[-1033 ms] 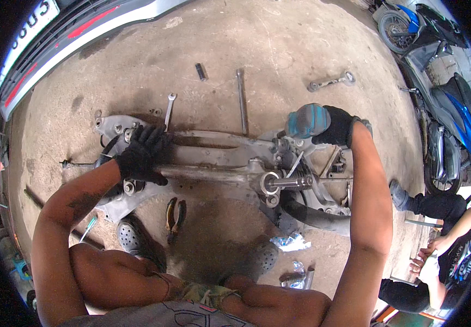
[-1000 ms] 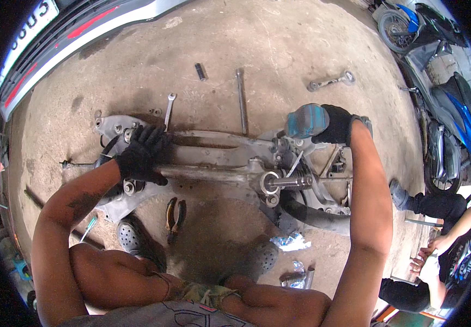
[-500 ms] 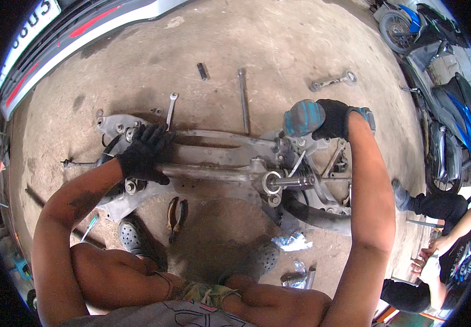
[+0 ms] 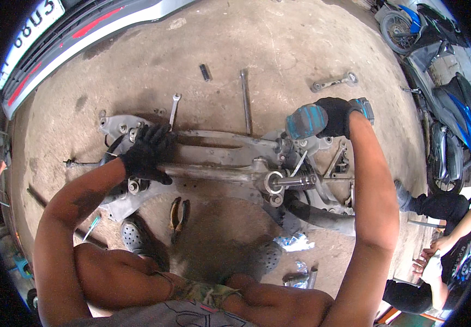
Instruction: The person uses a cordless impact wrench and a torque wrench to remove and tighten bolts on a car suspension assembly laid on the floor. The person repositions the assembly and switches between tools to work on different fasteners.
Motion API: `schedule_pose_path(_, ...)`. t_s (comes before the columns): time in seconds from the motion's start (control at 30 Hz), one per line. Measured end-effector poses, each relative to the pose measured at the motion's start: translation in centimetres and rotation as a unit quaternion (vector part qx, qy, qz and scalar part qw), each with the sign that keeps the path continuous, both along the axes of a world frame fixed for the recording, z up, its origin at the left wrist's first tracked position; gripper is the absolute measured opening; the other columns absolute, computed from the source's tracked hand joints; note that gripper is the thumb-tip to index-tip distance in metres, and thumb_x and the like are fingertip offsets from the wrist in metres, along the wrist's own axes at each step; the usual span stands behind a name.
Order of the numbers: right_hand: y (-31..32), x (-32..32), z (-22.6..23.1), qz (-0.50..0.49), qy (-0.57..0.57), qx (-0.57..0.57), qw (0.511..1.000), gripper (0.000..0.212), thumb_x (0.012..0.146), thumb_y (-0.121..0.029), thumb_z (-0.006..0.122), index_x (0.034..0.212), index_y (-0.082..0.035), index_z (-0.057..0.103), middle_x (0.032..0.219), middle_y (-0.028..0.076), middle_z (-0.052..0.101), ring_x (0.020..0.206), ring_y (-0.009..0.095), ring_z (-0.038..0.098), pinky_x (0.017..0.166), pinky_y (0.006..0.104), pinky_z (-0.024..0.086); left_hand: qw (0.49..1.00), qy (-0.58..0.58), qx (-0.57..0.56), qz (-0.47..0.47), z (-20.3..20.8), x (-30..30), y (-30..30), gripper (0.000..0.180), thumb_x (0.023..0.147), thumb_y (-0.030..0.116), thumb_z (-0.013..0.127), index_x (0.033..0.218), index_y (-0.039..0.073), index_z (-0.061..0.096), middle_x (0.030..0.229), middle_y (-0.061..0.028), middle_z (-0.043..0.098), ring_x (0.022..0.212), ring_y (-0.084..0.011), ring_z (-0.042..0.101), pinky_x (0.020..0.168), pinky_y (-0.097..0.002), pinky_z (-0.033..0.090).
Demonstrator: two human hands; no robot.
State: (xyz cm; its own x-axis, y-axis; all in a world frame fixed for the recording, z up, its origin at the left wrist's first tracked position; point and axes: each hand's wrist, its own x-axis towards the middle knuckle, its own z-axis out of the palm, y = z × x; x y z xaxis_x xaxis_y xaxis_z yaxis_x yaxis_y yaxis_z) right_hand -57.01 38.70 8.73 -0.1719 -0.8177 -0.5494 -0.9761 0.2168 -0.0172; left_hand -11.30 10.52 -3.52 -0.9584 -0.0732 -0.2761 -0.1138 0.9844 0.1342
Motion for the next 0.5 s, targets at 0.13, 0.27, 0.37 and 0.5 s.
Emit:
schedule_pose_path(0.13, 1.0, 3.3, 2.2, -0.03, 0.008, -0.08, 0.996, 0.041, 0.066, -0.027, 0.083, 0.101, -0.01, 0.072, 0.1, 0.019, 0.074, 0.097, 0.04, 0.069, 0.086, 0.0468, 0.056, 1.0, -0.016, -0.002, 0.006, 0.7, -0.1, 0.1, 0.141, 0.056, 0.077, 0.079, 0.16, 0.004, 0.019, 0.161, -0.0311, 0.021, 0.148, -0.0529, 0.018, 0.118, -0.0682, 0.011)
schedule_pose_path(0.27, 4.4, 1.6, 5.1, -0.095, -0.044, -0.124, 0.987, 0.038, 0.067, -0.023, 0.084, 0.1, -0.008, 0.072, 0.099, 0.016, 0.073, 0.091, 0.034, 0.07, 0.083, 0.0418, 0.055, 0.999, -0.041, -0.017, -0.007, 1.4, -0.7, 0.4, 0.14, 0.056, 0.078, 0.079, 0.159, 0.005, 0.021, 0.161, -0.0309, 0.02, 0.149, -0.053, 0.017, 0.118, -0.0685, 0.012)
schedule_pose_path(0.37, 5.7, 2.6, 6.5, -0.061, -0.153, -0.218, 0.962, 0.032, 0.07, -0.017, 0.083, 0.099, -0.009, 0.071, 0.095, 0.013, 0.073, 0.086, 0.031, 0.07, 0.081, 0.0392, 0.056, 1.0, -0.008, -0.003, 0.005, 1.0, 0.3, 0.1, 0.138, 0.056, 0.078, 0.078, 0.158, 0.003, 0.023, 0.161, -0.0311, 0.021, 0.148, -0.0537, 0.018, 0.117, -0.0685, 0.012)
schedule_pose_path(0.5, 9.2, 4.3, 7.1, -0.086, -0.17, -0.186, 0.964, 0.036, 0.066, -0.018, 0.087, 0.097, -0.009, 0.072, 0.092, 0.012, 0.074, 0.084, 0.032, 0.07, 0.081, 0.0397, 0.056, 1.0, 0.008, -0.003, -0.014, 0.0, -0.5, 0.1, 0.138, 0.057, 0.079, 0.078, 0.158, 0.003, 0.023, 0.161, -0.031, 0.022, 0.147, -0.0538, 0.02, 0.117, -0.0684, 0.013)
